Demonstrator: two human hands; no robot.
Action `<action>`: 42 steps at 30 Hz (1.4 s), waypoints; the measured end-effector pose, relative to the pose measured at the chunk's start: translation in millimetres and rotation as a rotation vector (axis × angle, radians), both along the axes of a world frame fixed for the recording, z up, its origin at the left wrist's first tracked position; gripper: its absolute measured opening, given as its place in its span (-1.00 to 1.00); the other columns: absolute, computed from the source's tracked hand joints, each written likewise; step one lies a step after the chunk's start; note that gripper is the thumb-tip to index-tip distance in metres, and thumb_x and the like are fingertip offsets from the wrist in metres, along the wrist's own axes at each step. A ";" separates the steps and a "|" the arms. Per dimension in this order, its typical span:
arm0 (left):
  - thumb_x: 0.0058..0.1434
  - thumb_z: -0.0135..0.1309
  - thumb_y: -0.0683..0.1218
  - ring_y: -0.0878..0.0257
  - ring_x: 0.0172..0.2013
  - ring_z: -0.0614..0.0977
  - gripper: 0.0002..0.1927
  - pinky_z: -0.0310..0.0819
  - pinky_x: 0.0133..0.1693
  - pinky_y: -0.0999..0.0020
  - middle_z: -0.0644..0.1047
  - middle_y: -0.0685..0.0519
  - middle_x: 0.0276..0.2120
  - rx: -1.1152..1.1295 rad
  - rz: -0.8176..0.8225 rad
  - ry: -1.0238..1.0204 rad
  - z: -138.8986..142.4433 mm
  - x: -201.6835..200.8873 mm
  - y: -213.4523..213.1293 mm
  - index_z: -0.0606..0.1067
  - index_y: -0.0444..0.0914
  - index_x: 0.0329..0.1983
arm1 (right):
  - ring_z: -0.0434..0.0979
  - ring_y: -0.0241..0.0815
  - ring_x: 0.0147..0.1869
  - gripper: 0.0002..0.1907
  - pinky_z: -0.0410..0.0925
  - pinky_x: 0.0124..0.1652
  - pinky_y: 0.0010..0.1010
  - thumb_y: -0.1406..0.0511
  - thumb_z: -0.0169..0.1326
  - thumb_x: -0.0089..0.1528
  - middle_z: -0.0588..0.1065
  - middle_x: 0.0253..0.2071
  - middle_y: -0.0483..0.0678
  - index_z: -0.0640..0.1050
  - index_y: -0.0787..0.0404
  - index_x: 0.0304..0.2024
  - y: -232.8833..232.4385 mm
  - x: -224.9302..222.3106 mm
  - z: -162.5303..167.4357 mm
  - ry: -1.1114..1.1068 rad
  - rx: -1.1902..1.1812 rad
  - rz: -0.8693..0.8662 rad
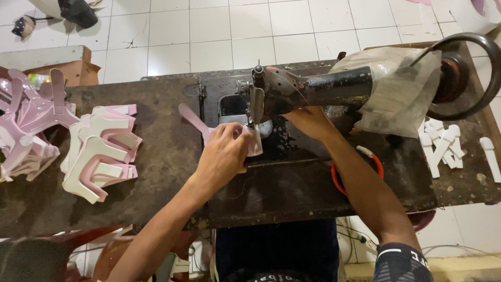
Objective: The person sews pink and white foam shoe upper components together on a treadle sewing machine, guiding the edges under the needle by hand. They trim threads with red-handled scissors and place the finished stitched uppers onto a growing pile on the workbench.
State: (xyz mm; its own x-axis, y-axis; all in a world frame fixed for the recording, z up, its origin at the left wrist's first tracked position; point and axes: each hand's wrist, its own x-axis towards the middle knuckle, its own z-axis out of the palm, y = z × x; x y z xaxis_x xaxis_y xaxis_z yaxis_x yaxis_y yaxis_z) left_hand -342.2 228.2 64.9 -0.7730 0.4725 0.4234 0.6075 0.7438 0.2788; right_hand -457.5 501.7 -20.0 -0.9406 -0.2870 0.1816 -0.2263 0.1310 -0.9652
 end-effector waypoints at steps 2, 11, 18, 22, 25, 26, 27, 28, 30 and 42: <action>0.08 0.17 -0.19 -0.10 0.02 0.50 -0.64 0.41 0.07 0.03 0.48 -0.12 -0.06 0.043 0.029 0.033 -2.1 -3.2 1.7 0.49 -0.32 -0.02 | 0.41 -0.43 -0.21 -0.81 0.31 -0.28 -0.50 0.29 0.22 0.32 0.53 -0.27 -0.27 0.66 0.19 -0.03 -0.7 0.8 3.6 -0.079 0.029 -0.014; 0.20 0.10 -0.27 -0.07 -0.06 0.55 -0.74 0.46 0.01 0.11 0.50 -0.13 -0.09 0.132 -0.023 -0.051 -16.2 -1.9 -1.1 0.52 -0.33 -0.03 | 0.45 -0.41 -0.15 -0.80 0.37 -0.20 -0.44 0.29 0.20 0.30 0.57 -0.25 -0.21 0.65 0.20 -0.05 -3.0 6.2 19.3 -0.121 0.155 -0.042; 0.37 0.09 -0.10 0.00 -0.14 0.63 -0.76 0.58 -0.06 0.18 0.50 -0.14 -0.05 0.201 -0.030 -0.592 6.9 -35.2 -15.0 0.39 -0.29 0.00 | 0.38 -0.35 -0.20 -0.79 0.29 -0.23 -0.41 0.28 0.17 0.36 0.51 -0.28 -0.18 0.66 0.19 0.01 -9.8 13.8 38.1 -0.128 0.117 -0.002; 0.25 0.20 -0.07 -0.10 0.03 0.57 -0.62 0.46 0.06 0.04 0.54 -0.16 0.02 0.252 -0.178 -0.516 14.7 -51.1 -27.7 0.35 -0.29 0.02 | 0.44 -0.38 -0.09 -0.70 0.34 -0.13 -0.45 0.29 0.17 0.31 0.55 -0.15 -0.22 0.56 0.17 0.10 -13.7 17.1 50.8 -0.053 0.020 0.049; 0.27 0.21 -0.03 -0.13 0.17 0.49 -0.64 0.32 0.17 0.00 0.52 -0.17 0.12 0.236 -0.189 -0.464 8.2 -48.1 -22.1 0.36 -0.27 0.00 | 0.48 -0.41 -0.01 -0.60 0.38 -0.04 -0.48 0.30 0.18 0.29 0.58 -0.06 -0.25 0.50 0.16 0.17 -14.3 17.5 52.2 0.037 -0.061 0.097; 0.28 0.23 -0.02 -0.16 0.22 0.45 -0.65 0.25 0.19 -0.03 0.49 -0.20 0.17 0.196 -0.177 -0.395 5.5 -45.4 -19.5 0.39 -0.26 -0.01 | 0.50 -0.40 -0.02 -0.69 0.39 -0.05 -0.46 0.29 0.18 0.30 0.60 -0.08 -0.24 0.57 0.19 0.10 -14.0 17.0 51.0 -0.001 -0.011 0.076; 0.30 0.26 -0.01 -0.19 0.26 0.40 -0.65 0.18 0.21 -0.06 0.46 -0.24 0.22 0.158 -0.163 -0.326 3.0 -40.4 -18.0 0.41 -0.25 -0.02 | 0.52 -0.39 -0.03 -0.76 0.40 -0.06 -0.45 0.29 0.18 0.31 0.62 -0.10 -0.23 0.64 0.21 0.02 -13.6 16.7 48.9 -0.040 0.041 0.059; 0.25 0.27 0.01 -0.16 0.25 0.42 -0.62 0.21 0.22 -0.03 0.48 -0.21 0.20 0.154 -0.137 -0.290 1.2 -35.6 -17.1 0.41 -0.26 -0.04 | 0.51 -0.40 -0.05 -0.75 0.39 -0.07 -0.45 0.29 0.18 0.31 0.62 -0.11 -0.24 0.64 0.20 0.02 -13.1 16.1 46.3 -0.064 0.042 0.050; 0.16 0.30 0.07 -0.09 0.24 0.46 -0.54 0.26 0.24 0.03 0.52 -0.14 0.15 0.144 -0.091 -0.217 -1.7 -23.1 -13.4 0.40 -0.28 -0.08 | 0.48 -0.41 -0.07 -0.75 0.38 -0.10 -0.44 0.28 0.18 0.31 0.61 -0.13 -0.25 0.65 0.17 0.03 -11.3 14.5 40.2 -0.110 0.044 0.026; 0.13 0.33 0.03 -0.13 0.13 0.51 -0.52 0.32 0.20 0.03 0.55 -0.22 0.02 0.223 0.033 -0.077 -3.5 12.9 6.0 0.46 -0.39 -0.08 | 0.51 -0.41 -0.19 -0.85 0.38 -0.23 -0.51 0.34 0.18 0.27 0.59 -0.26 -0.19 0.66 0.27 -0.15 -3.2 4.8 7.6 -0.141 0.038 -0.034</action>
State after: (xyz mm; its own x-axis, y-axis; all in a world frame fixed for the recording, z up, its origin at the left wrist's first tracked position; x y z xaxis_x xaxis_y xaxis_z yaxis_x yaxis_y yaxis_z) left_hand -329.4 234.2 61.4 -0.8203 0.3479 0.4540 0.5546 0.6779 0.4826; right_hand -452.6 498.5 -12.4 -0.9652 -0.2589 0.0368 -0.0839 0.1731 -0.9813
